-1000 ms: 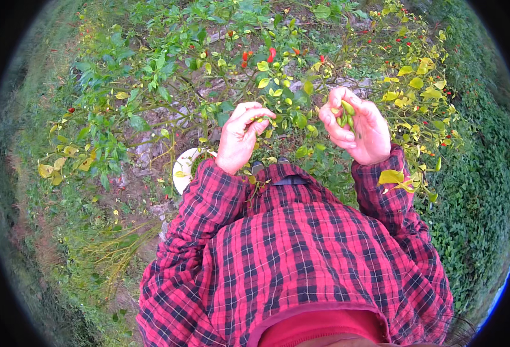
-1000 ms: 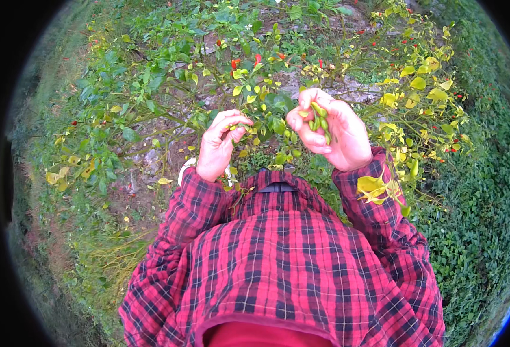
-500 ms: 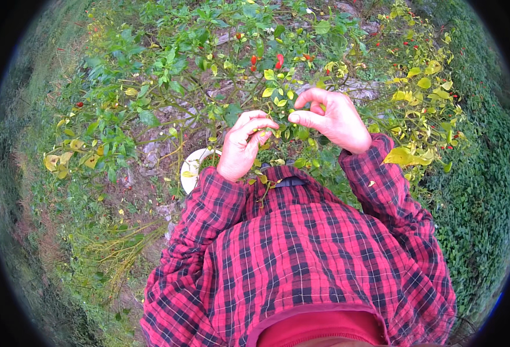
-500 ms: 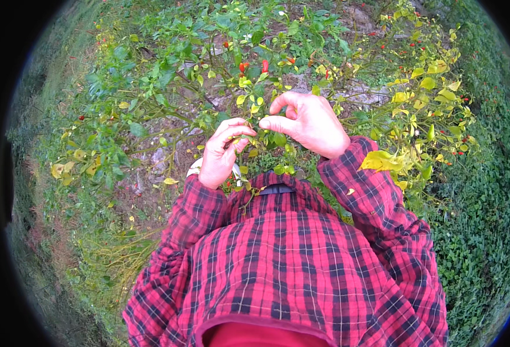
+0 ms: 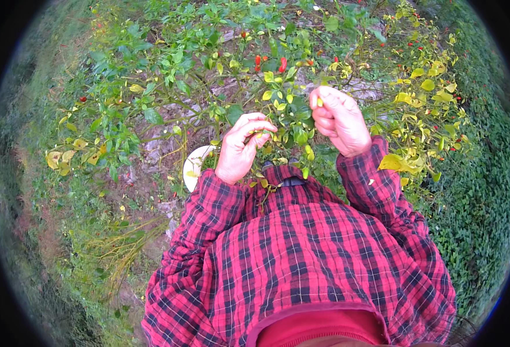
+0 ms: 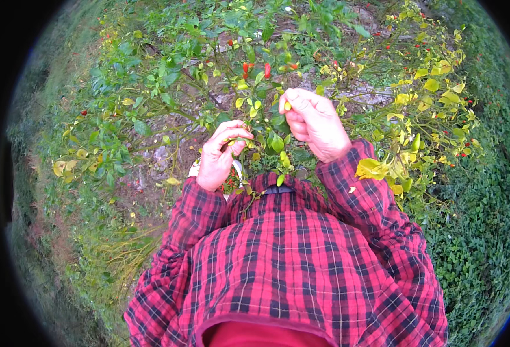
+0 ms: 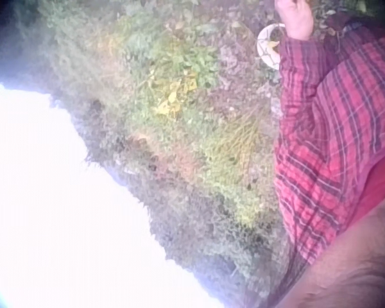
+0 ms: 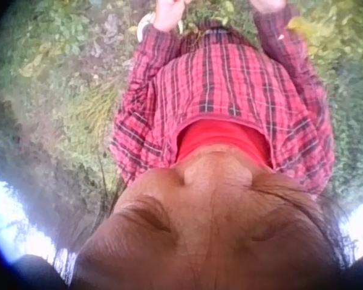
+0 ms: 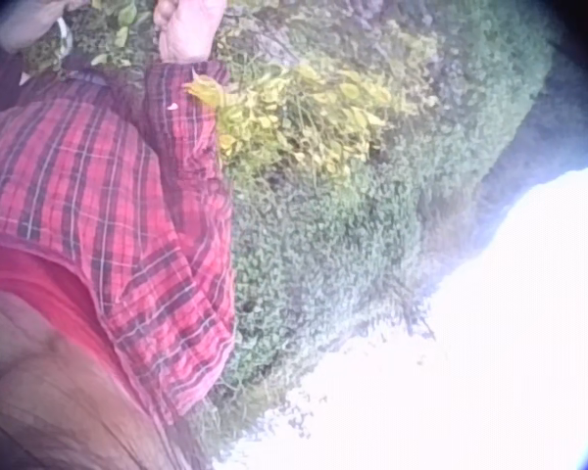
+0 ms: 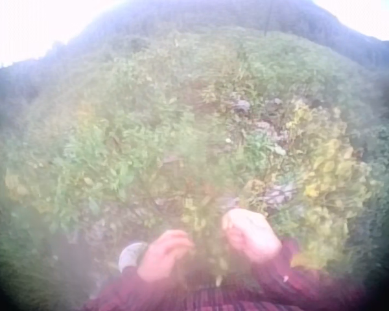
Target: The person picks small red chilies from a bush by hand and places them into a white bowl on the ground. They move between several nearby plants, selecting and collecting chilies throughout the clip.
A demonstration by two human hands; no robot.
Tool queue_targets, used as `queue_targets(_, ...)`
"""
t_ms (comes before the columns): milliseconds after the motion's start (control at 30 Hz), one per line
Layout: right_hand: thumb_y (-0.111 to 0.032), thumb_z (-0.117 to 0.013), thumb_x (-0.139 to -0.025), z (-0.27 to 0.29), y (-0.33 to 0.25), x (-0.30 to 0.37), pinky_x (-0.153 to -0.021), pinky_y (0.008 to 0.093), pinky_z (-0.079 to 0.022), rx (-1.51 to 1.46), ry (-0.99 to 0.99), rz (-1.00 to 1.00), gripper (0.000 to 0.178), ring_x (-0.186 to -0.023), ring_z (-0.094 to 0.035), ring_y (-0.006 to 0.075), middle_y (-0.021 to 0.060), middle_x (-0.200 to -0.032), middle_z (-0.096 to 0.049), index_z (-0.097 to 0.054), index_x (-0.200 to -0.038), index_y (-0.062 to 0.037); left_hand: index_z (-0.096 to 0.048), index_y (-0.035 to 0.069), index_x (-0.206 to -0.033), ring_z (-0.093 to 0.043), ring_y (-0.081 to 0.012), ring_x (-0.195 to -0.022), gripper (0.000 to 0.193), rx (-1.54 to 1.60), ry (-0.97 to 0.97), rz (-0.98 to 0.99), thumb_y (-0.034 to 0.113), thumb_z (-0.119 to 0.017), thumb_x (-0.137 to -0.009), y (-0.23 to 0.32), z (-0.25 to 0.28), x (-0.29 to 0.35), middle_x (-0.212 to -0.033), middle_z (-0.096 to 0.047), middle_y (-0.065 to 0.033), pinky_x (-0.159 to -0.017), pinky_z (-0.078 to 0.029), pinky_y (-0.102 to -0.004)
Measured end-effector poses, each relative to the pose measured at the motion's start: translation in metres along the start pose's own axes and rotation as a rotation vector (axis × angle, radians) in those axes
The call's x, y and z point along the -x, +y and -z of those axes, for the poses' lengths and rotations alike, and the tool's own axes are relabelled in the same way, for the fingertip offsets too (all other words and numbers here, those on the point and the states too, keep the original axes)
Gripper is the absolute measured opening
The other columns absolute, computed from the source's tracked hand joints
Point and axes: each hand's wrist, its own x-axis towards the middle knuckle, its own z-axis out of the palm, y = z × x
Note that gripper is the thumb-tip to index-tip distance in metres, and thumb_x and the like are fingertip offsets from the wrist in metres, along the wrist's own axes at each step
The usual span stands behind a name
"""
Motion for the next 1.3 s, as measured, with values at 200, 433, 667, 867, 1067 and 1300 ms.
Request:
queue_targets(200,-0.026,-0.037,-0.091,0.005,-0.018,-0.007,-0.035,0.0160,-0.026,-0.388,-0.167,-0.071,0.022,-0.045,-0.031,0.0036,0.0012,-0.070,-0.044,-0.045,-0.084,-0.0067,-0.062,0.007,-0.090,-0.052,-0.0131,-0.088,0.015,0.031,-0.009,0.017,-0.001,-0.055,-0.079,0.002,0.000,-0.001,-0.102,-0.049,-0.0049,-0.071,-0.044,-0.0237)
queue_targets(433,-0.017,-0.051,-0.086,-0.005,-0.006,0.000,-0.047,0.0169,-0.032,0.355,-0.001,0.180,0.017,-0.055,-0.036,0.0019,-0.0039,-0.067,-0.044,-0.050,-0.098,-0.0054,-0.062,0.006,-0.091,-0.050,-0.0161,-0.097,0.011,0.023,-0.039,0.040,0.009,-0.057,-0.081,-0.002,0.000,-0.002,-0.103,-0.050,-0.0063,-0.082,-0.040,-0.0274)
queue_targets(667,-0.015,-0.063,-0.078,-0.024,-0.001,-0.012,-0.052,0.0221,-0.036,1.180,0.265,0.619,0.014,-0.055,-0.039,0.0061,-0.0065,-0.058,-0.040,-0.055,-0.084,-0.0043,-0.062,0.006,-0.091,-0.049,-0.0154,-0.097,0.012,0.031,-0.051,0.074,0.013,-0.058,-0.081,-0.002,-0.002,-0.004,-0.104,-0.050,-0.0059,-0.083,-0.039,-0.0278)
queue_targets(867,-0.018,-0.053,-0.085,-0.017,-0.024,-0.003,-0.038,0.0163,-0.020,-0.043,0.034,0.118,0.014,-0.045,-0.029,-0.0003,-0.0055,-0.061,-0.042,-0.051,-0.078,-0.0063,-0.062,0.006,-0.091,-0.049,-0.0160,-0.098,0.012,-0.009,-0.054,0.046,0.012,-0.058,-0.081,-0.001,-0.001,-0.005,-0.103,-0.051,-0.0061,-0.084,-0.039,-0.0287)
queue_targets(1067,-0.019,-0.052,-0.085,-0.016,-0.032,-0.012,-0.039,0.0144,-0.021,-0.045,-0.015,0.120,0.012,-0.047,-0.030,-0.0007,-0.0036,-0.067,-0.045,-0.050,-0.084,-0.0071,-0.062,0.006,-0.091,-0.049,-0.0167,-0.098,0.012,0.027,-0.047,0.048,0.007,-0.057,-0.080,-0.003,-0.002,-0.006,-0.103,-0.051,-0.0069,-0.085,-0.038,-0.0290)
queue_targets(1300,-0.016,-0.062,-0.078,-0.031,-0.022,-0.022,-0.053,0.0255,-0.041,1.075,0.174,0.565,0.013,-0.058,-0.048,0.0071,0.0022,-0.065,-0.052,-0.058,-0.084,-0.0049,-0.062,0.006,-0.091,-0.048,-0.0160,-0.099,0.013,0.018,-0.061,0.084,0.005,-0.056,-0.079,0.000,-0.003,-0.007,-0.106,-0.050,-0.0069,-0.085,-0.038,-0.0281)
